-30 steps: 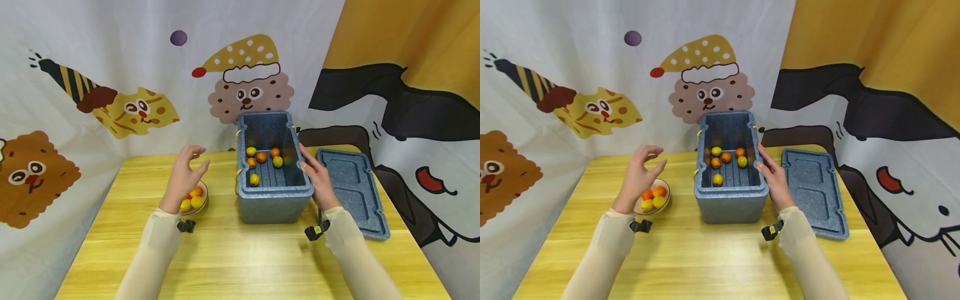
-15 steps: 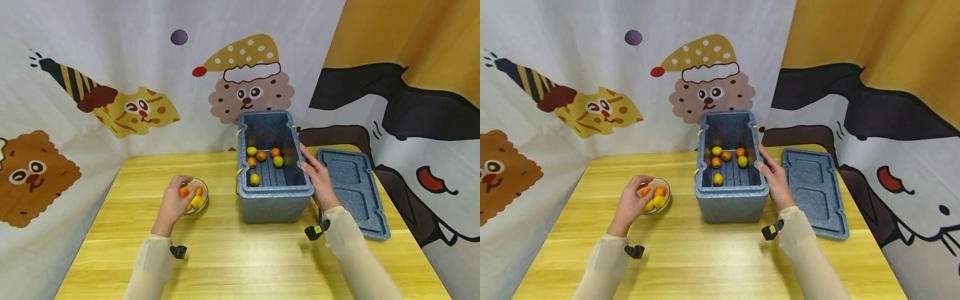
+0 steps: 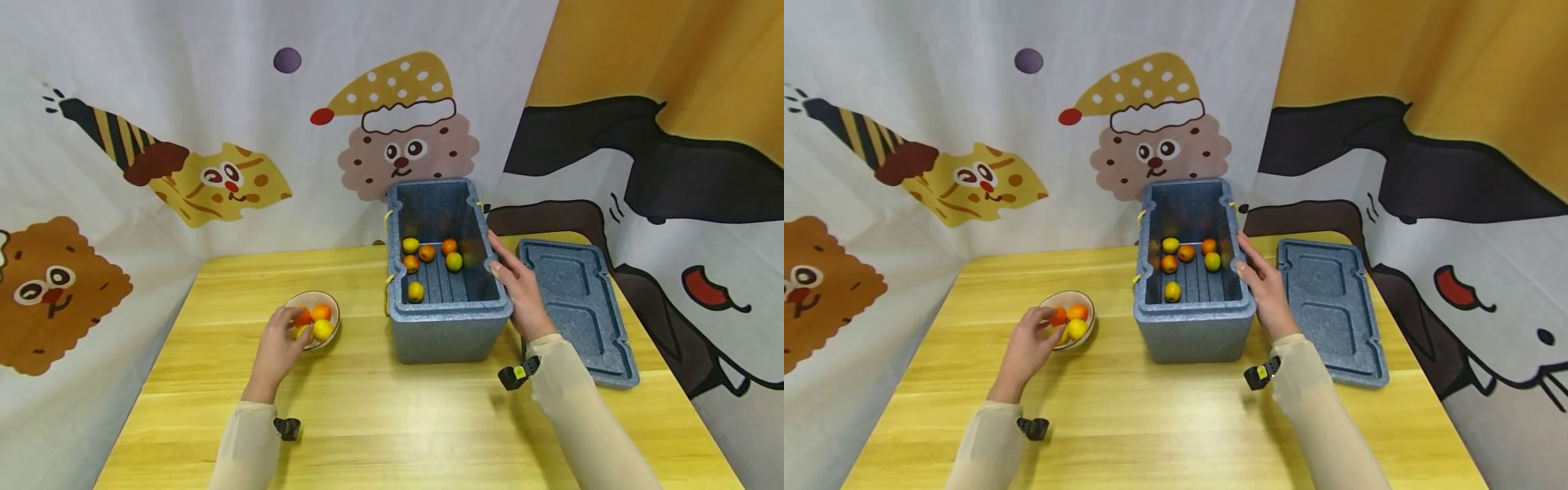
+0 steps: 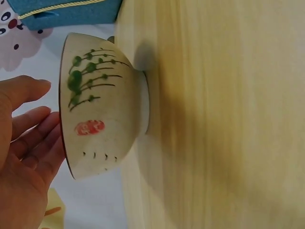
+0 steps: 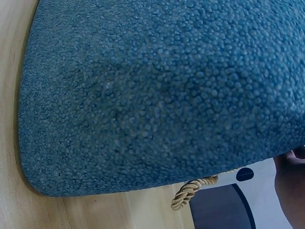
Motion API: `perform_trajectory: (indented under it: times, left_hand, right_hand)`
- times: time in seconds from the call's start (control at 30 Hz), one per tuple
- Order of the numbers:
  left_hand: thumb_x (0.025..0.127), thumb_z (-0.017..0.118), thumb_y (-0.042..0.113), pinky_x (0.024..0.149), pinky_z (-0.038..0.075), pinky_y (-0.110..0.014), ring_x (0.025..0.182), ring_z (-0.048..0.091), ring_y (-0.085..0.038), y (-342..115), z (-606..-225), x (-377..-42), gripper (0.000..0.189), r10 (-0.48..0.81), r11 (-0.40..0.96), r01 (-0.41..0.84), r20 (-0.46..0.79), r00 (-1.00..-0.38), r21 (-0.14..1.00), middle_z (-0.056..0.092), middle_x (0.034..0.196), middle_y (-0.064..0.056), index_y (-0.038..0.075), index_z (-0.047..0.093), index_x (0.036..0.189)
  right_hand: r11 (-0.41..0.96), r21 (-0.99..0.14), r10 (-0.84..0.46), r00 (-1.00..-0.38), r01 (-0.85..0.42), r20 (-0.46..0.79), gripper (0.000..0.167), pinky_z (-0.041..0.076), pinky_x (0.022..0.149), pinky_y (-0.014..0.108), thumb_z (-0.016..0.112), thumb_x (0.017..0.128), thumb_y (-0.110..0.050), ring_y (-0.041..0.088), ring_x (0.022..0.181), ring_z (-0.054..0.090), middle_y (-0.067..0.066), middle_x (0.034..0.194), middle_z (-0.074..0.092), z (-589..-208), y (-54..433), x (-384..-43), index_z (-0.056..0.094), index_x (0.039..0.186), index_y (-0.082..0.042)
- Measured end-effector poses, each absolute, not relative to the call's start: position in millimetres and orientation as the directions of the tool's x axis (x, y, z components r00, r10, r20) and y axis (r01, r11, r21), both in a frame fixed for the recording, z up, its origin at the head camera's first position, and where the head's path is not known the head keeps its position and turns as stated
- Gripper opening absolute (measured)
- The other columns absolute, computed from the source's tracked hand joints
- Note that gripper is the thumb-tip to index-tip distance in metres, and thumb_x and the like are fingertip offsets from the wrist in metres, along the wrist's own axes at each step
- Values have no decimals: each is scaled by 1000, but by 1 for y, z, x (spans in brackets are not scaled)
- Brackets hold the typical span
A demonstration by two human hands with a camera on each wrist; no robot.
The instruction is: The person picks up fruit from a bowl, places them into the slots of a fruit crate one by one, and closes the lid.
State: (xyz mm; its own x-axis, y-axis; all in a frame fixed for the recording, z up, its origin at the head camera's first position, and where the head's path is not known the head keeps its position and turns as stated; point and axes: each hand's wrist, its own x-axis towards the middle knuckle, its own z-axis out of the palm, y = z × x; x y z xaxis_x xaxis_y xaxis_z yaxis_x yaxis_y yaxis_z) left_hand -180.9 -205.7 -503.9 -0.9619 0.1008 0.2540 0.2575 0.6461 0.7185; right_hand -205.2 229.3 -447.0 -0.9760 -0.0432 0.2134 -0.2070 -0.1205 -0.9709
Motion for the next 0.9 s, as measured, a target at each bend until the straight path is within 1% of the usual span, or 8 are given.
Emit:
perform_trajectory:
  times: [0.17, 0.33, 0.5, 0.6, 0.7, 0.8, 0.9]
  left_hand:
    - [85, 74, -1, 86, 53, -49, 104, 59, -41, -209, -507, -178, 32, 105, 680, 239, 231, -967, 693, 57, 114, -23, -12, 62, 113]
    - [83, 77, 0, 85, 52, -49, 100, 58, -36, -211, -511, -177, 32, 166, 752, 271, 225, -960, 601, 59, 110, -20, -9, 64, 111]
    - [84, 77, 2, 84, 50, -49, 98, 57, -35, -211, -509, -178, 31, 220, 803, 291, 195, -956, 520, 58, 110, -20, -10, 65, 109]
    - [84, 76, 4, 83, 51, -50, 94, 59, -34, -211, -503, -183, 30, 255, 831, 293, 144, -956, 473, 58, 112, -22, -10, 65, 108]
    - [84, 76, 5, 83, 51, -51, 92, 60, -35, -209, -496, -190, 28, 287, 856, 287, 65, -956, 431, 58, 112, -22, -9, 66, 107]
    - [84, 76, 4, 84, 51, -51, 93, 61, -35, -209, -492, -194, 27, 295, 866, 266, -3, -956, 423, 60, 110, -21, -9, 67, 107]
    - [83, 76, 2, 85, 51, -51, 95, 62, -36, -208, -493, -196, 26, 296, 865, 258, -23, -955, 431, 60, 108, -20, -9, 68, 105]
  right_hand:
    - [-101, -974, -43, -978, -201, 206, 50, 36, 105, 19, 51, 104, -28, 15, 144, 23, -5, 158, 29, -447, 229, -205, 38, 153, -21]
    - [-104, -973, -40, -976, -207, 212, 50, 34, 106, 20, 51, 104, -27, 15, 144, 22, -5, 158, 29, -447, 229, -205, 39, 152, -21]
    - [-122, -972, -41, -977, -203, 209, 50, 35, 105, 20, 51, 104, -26, 15, 144, 22, -5, 158, 29, -447, 229, -205, 39, 152, -20]
    - [-127, -970, -38, -977, -205, 211, 50, 35, 106, 21, 51, 104, -26, 15, 144, 22, -5, 158, 29, -446, 228, -205, 39, 152, -19]
    - [-135, -969, -35, -976, -208, 215, 50, 35, 106, 21, 51, 105, -24, 15, 144, 22, -5, 158, 29, -445, 228, -205, 39, 152, -19]
    - [-141, -968, -37, -976, -209, 216, 50, 35, 106, 21, 51, 105, -24, 16, 144, 22, -4, 158, 29, -446, 228, -204, 38, 152, -18]
    - [-140, -967, -39, -974, -214, 221, 50, 35, 106, 21, 51, 104, -24, 16, 145, 22, -4, 159, 28, -447, 228, -204, 38, 153, -18]
